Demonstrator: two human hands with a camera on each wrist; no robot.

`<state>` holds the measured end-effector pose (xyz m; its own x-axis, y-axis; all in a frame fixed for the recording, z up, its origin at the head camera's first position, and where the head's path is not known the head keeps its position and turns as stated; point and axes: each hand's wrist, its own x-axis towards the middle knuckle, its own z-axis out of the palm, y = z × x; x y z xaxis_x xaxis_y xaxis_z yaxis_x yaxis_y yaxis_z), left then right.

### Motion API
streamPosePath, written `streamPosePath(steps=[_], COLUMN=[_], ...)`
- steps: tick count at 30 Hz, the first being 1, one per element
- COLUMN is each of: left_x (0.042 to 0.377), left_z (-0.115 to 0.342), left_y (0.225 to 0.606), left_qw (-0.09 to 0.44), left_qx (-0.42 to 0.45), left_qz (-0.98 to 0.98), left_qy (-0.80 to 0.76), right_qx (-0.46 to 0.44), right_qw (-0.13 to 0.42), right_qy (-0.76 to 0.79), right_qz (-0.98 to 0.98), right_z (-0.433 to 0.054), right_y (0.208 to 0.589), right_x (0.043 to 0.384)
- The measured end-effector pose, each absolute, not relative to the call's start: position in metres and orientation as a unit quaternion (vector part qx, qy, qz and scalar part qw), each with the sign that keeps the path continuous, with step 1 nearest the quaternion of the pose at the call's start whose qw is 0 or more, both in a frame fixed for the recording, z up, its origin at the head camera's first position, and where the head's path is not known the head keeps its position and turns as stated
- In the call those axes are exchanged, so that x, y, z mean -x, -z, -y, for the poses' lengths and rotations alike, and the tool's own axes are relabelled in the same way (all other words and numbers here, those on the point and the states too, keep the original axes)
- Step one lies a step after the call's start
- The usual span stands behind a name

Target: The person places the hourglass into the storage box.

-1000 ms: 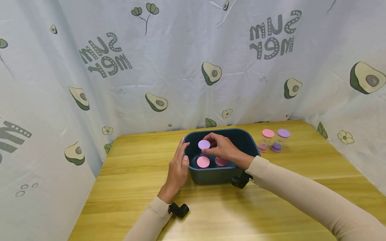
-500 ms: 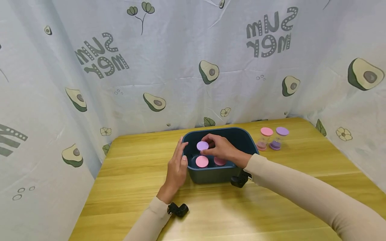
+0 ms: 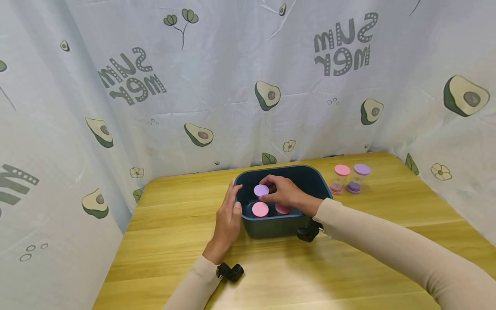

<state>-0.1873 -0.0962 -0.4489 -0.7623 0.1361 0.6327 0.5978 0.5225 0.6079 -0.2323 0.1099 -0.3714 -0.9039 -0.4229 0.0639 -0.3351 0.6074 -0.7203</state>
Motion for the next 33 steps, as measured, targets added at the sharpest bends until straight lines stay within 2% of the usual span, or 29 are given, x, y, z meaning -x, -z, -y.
streamPosePath(steps=[13, 33], left_x=[0.1865, 0.1859], left_z=[0.0954, 0.0954], left_y=[0.4476, 0.4476], left_qw=[0.259, 0.257], left_qx=[0.216, 0.216], left_qz=[0.835, 0.834], left_qy=[0.435, 0.437], right_qx=[0.194, 0.190], right_qw=[0.078, 0.082], right_qy=[0.379, 0.400], right_qz=[-0.902, -0.893], right_z=[-0.1089, -0.1077], right_y=[0.3746, 0.3723], right_x=[0.2341, 0.2334])
